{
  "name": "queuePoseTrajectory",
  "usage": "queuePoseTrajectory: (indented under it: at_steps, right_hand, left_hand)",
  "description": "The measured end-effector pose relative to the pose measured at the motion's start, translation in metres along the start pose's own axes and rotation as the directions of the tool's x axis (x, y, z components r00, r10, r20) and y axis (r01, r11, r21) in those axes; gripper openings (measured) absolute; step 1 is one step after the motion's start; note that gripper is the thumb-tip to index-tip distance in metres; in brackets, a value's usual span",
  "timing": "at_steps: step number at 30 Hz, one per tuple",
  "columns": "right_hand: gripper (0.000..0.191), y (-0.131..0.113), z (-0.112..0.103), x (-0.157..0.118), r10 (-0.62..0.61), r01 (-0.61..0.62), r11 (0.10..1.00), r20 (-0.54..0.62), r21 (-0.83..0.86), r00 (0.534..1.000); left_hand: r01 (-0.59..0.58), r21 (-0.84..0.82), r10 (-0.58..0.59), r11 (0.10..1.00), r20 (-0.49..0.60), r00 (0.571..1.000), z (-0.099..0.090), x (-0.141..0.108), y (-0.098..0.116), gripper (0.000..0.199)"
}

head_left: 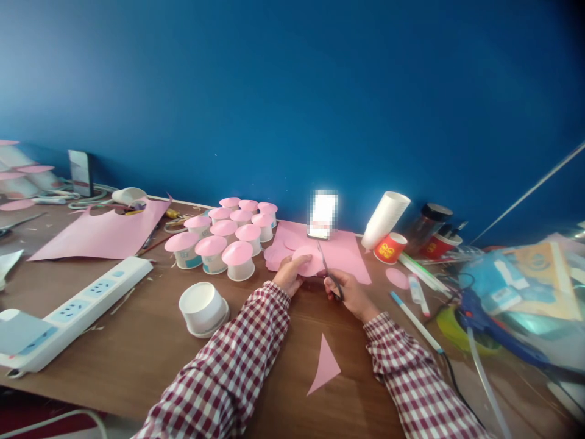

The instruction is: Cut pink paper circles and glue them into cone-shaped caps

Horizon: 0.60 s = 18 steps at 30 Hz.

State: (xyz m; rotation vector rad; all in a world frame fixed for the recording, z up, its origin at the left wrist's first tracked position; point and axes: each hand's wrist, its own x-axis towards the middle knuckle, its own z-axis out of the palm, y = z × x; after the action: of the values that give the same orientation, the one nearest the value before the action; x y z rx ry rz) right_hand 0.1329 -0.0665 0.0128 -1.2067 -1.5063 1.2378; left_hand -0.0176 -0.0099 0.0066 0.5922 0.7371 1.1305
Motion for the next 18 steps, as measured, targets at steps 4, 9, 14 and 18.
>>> queuePoseTrajectory:
  at_steps: [4,9,14,18]
  right_hand:
    - [0.039,-0.0007,0.0007,0.0001,0.002,-0.002,1.000,-0.007,0.002,1.000]
    - [0.038,0.0002,0.0005,-0.0003,-0.002,0.002,1.000,-0.005,0.000,1.000]
    - [0.037,0.0027,-0.0008,0.0001,0.006,-0.006,1.000,0.004,-0.006,1.000]
    - [0.034,0.0038,-0.0011,0.0003,0.019,-0.019,1.000,0.009,-0.006,1.000]
  left_hand:
    - [-0.008,0.002,0.008,1.000,0.004,1.000,-0.0007,0.0008,-0.0008,0.026]
    - [-0.010,-0.007,0.011,1.000,0.005,1.000,-0.0009,0.0014,-0.0009,0.025]
    - [-0.018,-0.003,0.018,1.000,0.014,1.000,-0.0021,0.0031,-0.0015,0.024]
    - [-0.022,0.000,0.022,1.000,0.025,0.999,-0.0042,0.0048,-0.0030,0.026]
